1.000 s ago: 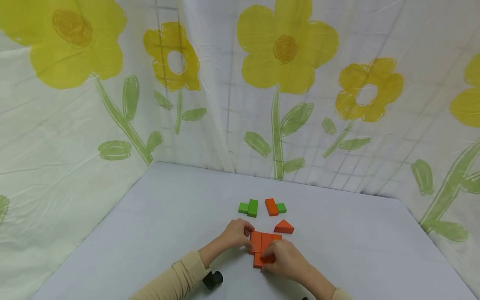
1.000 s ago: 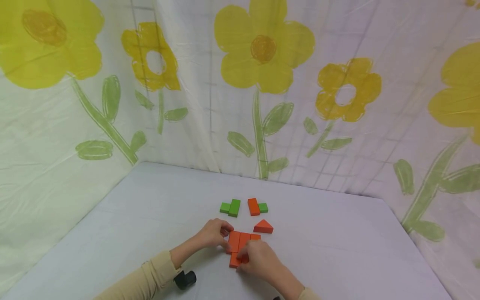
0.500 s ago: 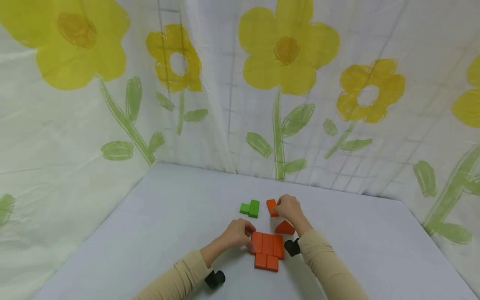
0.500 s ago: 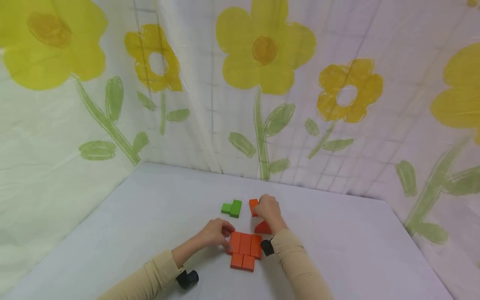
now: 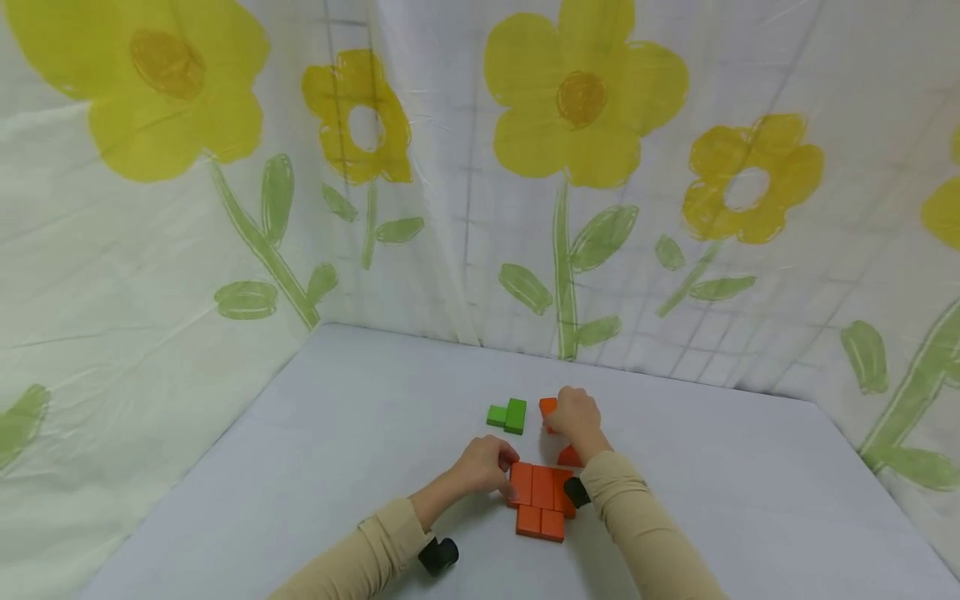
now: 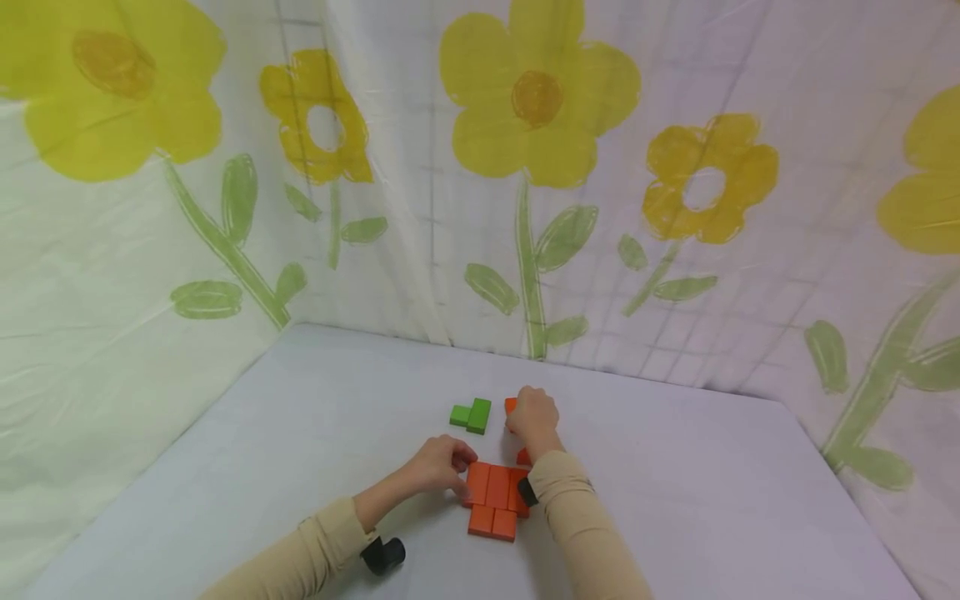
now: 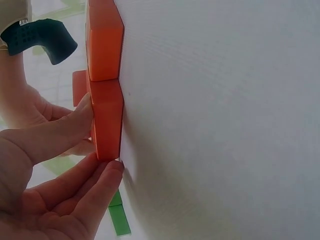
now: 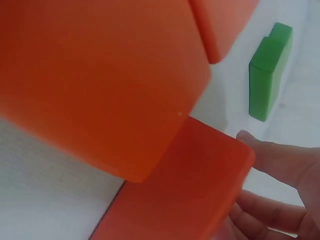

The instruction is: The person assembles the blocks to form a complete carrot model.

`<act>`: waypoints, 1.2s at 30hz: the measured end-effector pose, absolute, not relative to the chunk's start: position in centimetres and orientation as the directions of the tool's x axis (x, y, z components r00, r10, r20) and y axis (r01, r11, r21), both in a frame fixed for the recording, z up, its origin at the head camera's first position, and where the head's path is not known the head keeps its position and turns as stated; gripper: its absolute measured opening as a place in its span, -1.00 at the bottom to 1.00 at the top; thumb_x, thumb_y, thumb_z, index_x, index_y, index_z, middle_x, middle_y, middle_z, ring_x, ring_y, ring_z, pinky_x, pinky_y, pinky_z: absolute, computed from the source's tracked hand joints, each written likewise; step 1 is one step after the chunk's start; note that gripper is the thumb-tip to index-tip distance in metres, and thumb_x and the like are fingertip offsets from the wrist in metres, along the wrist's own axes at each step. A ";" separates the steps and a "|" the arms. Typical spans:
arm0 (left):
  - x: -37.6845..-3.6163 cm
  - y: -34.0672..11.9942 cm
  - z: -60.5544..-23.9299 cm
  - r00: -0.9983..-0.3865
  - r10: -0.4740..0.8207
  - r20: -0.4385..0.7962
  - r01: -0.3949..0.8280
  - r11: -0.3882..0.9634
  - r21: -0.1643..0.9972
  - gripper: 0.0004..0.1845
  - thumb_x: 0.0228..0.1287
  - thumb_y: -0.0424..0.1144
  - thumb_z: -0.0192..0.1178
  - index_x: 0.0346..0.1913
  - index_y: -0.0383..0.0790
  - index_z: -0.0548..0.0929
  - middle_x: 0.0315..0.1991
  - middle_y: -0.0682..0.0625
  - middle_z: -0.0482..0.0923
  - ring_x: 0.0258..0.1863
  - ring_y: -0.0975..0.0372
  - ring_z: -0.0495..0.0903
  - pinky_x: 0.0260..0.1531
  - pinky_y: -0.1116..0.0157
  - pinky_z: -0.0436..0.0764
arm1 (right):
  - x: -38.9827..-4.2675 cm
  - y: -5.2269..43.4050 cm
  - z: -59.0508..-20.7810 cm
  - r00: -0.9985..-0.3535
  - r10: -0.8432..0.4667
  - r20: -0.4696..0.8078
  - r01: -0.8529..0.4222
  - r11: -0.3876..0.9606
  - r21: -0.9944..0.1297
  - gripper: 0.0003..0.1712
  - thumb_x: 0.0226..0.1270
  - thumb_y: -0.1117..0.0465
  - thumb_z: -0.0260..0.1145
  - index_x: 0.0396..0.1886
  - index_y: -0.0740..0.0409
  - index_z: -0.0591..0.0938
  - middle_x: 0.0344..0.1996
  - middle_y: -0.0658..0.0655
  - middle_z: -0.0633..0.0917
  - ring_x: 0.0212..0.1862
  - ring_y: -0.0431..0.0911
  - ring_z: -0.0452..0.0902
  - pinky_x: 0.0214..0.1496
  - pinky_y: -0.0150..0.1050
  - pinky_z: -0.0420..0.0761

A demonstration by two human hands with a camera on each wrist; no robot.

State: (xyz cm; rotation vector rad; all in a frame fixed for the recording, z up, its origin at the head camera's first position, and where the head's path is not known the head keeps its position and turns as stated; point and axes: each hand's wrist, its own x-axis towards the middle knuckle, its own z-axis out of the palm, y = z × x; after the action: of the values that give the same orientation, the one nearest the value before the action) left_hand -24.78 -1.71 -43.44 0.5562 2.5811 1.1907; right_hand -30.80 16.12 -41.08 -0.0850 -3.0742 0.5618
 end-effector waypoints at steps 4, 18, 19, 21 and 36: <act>-24.8 -1.7 -43.4 -0.896 0.441 -0.058 0.243 0.594 0.767 -0.61 -0.15 -0.48 0.50 -0.15 -0.44 0.69 -0.46 0.02 0.52 -0.43 0.23 0.42 -0.41 0.34 0.49 | -30.7 15.9 -41.1 -0.997 0.070 -0.018 0.072 0.924 -0.376 -0.74 -0.10 0.32 0.43 -0.61 0.23 0.46 -0.61 0.12 0.48 -0.51 0.01 0.42 -0.49 -0.20 0.47; -24.9 -1.7 -43.2 -0.890 0.453 -0.049 0.262 0.596 0.759 -0.59 -0.17 -0.49 0.51 -0.14 -0.45 0.68 -0.48 0.01 0.50 -0.45 0.24 0.40 -0.45 0.38 0.44 | -29.8 17.5 -39.5 -0.999 -0.017 0.041 -0.035 0.878 -0.477 -0.80 -0.16 0.23 0.49 -0.66 0.25 0.64 -0.68 0.01 0.56 -0.54 -0.11 0.39 -0.50 -0.27 0.42; -24.9 -1.7 -43.2 -0.889 0.454 -0.050 0.262 0.596 0.759 -0.59 -0.16 -0.49 0.51 -0.14 -0.45 0.68 -0.48 0.02 0.50 -0.46 0.24 0.39 -0.45 0.38 0.44 | -29.5 17.8 -39.2 -0.998 -0.042 0.047 -0.059 0.866 -0.497 -0.82 -0.17 0.24 0.50 -0.58 0.26 0.69 -0.63 0.03 0.62 -0.52 -0.10 0.44 -0.49 -0.26 0.45; -24.8 -1.7 -43.2 -0.890 0.453 -0.056 0.255 0.596 0.761 -0.60 -0.15 -0.49 0.50 -0.15 -0.45 0.68 -0.49 0.01 0.48 -0.47 0.24 0.39 -0.47 0.38 0.42 | -28.6 18.2 -38.5 -0.993 -0.104 0.060 -0.120 0.843 -0.525 -0.79 -0.16 0.26 0.51 -0.47 0.26 0.71 -0.55 0.04 0.66 -0.49 -0.10 0.48 -0.46 -0.25 0.49; -24.8 -1.7 -43.3 -0.890 0.454 -0.033 0.271 0.587 0.763 -0.60 -0.19 -0.49 0.51 -0.17 -0.46 0.68 -0.48 0.00 0.51 -0.45 0.25 0.39 -0.43 0.38 0.45 | -19.0 18.7 -38.8 -0.868 -0.491 0.073 -0.432 0.675 -0.598 -0.76 -0.17 0.31 0.53 -0.41 0.24 0.70 -0.58 -0.11 0.57 -0.49 -0.31 0.40 -0.44 -0.38 0.48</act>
State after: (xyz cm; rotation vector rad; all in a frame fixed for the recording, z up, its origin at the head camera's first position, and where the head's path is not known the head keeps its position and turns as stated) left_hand -24.76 -1.71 -43.25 0.6020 2.5923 1.1901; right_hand -18.96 18.74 -38.82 0.8172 -2.9600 1.0171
